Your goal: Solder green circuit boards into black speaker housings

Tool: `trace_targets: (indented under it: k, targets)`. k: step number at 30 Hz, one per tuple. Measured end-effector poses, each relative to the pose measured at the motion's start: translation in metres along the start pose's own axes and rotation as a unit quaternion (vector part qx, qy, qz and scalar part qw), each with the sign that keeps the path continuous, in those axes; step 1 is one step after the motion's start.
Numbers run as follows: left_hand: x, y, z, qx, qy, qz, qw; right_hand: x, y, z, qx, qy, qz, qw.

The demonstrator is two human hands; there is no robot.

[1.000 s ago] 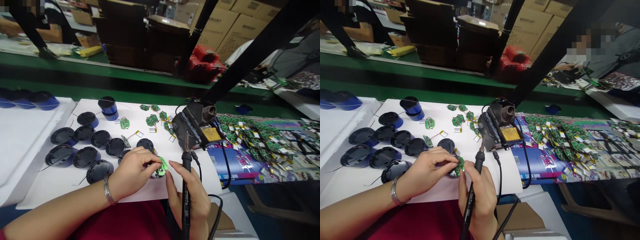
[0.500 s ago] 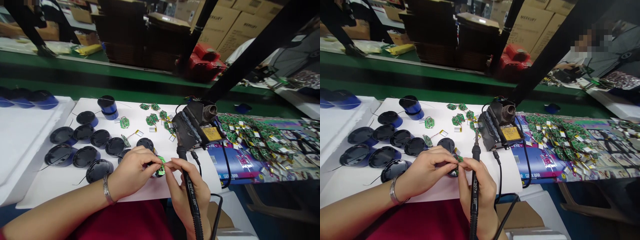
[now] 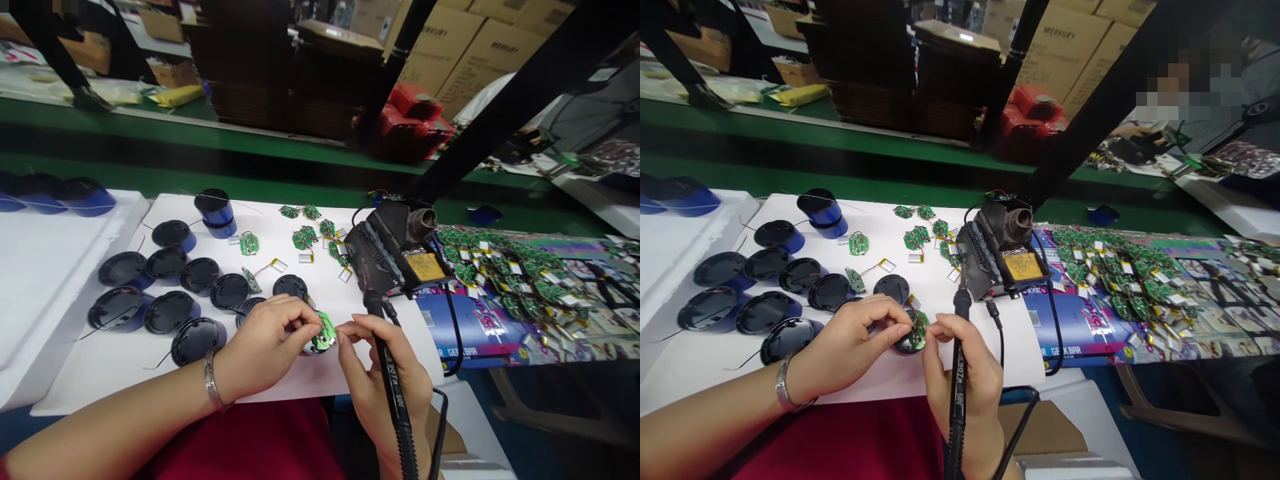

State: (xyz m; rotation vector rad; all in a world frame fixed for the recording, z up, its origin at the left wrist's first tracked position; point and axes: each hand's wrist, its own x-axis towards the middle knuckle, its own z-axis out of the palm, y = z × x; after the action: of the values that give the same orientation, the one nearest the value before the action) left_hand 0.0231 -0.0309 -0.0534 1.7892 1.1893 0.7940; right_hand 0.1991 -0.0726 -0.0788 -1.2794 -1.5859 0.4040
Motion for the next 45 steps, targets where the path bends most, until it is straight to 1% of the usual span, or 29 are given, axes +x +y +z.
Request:
trace_targets:
  k: [2, 5, 7, 11, 14, 17, 19, 24, 28, 34, 38, 40, 43, 45]
  targets:
    - [0.000, 0.000, 0.000, 0.000, -0.004, 0.005, 1.000, 0.003, -0.001, -0.003, -0.014, -0.017, 0.000, 1.000]
    - [0.000, -0.001, 0.000, -0.002, -0.009, 0.031, 0.999, 0.007, -0.003, -0.006, -0.022, -0.067, -0.011, 0.997]
    - [0.000, -0.002, 0.000, 0.002, -0.011, 0.039, 0.999, 0.009, -0.003, -0.005, -0.016, -0.084, -0.015, 0.996]
    - [-0.001, -0.003, 0.000, 0.014, -0.019, 0.038, 0.999, 0.009, -0.004, 0.001, 0.023, -0.070, 0.001, 0.997]
    - [-0.001, -0.003, -0.001, 0.020, -0.029, 0.041, 0.999, 0.008, -0.003, 0.004, 0.033, -0.051, 0.008, 0.998]
    - [-0.001, -0.002, -0.001, 0.017, -0.031, 0.038, 0.999, 0.010, -0.001, 0.002, 0.044, -0.020, 0.010, 0.999]
    - [-0.001, -0.001, -0.002, 0.005, -0.023, 0.030, 0.999, 0.012, 0.000, -0.001, 0.052, -0.011, 0.012, 0.999]
    - [-0.001, -0.001, -0.002, -0.005, -0.012, 0.012, 1.000, 0.015, -0.001, -0.005, 0.015, -0.072, 0.004, 0.997]
    - [-0.001, 0.000, -0.002, -0.008, -0.013, 0.011, 1.000, 0.011, -0.003, -0.002, 0.021, -0.074, 0.001, 0.997]
    - [-0.001, 0.003, -0.001, -0.002, -0.022, 0.010, 1.000, 0.011, -0.006, -0.004, 0.012, -0.074, -0.048, 0.996]
    - [-0.003, 0.001, 0.000, 0.014, 0.010, 0.015, 1.000, 0.010, -0.002, -0.010, -0.029, -0.078, -0.097, 0.992]
    - [-0.005, -0.002, 0.001, 0.033, 0.027, 0.036, 0.998, 0.008, 0.004, -0.012, -0.043, -0.092, -0.118, 0.988]
    - [-0.008, -0.006, 0.004, 0.067, 0.034, 0.097, 0.992, 0.003, 0.012, -0.010, -0.048, -0.119, -0.151, 0.980]
    - [-0.009, -0.007, 0.007, 0.076, 0.038, 0.126, 0.988, -0.001, 0.015, -0.008, -0.056, -0.120, -0.160, 0.978]
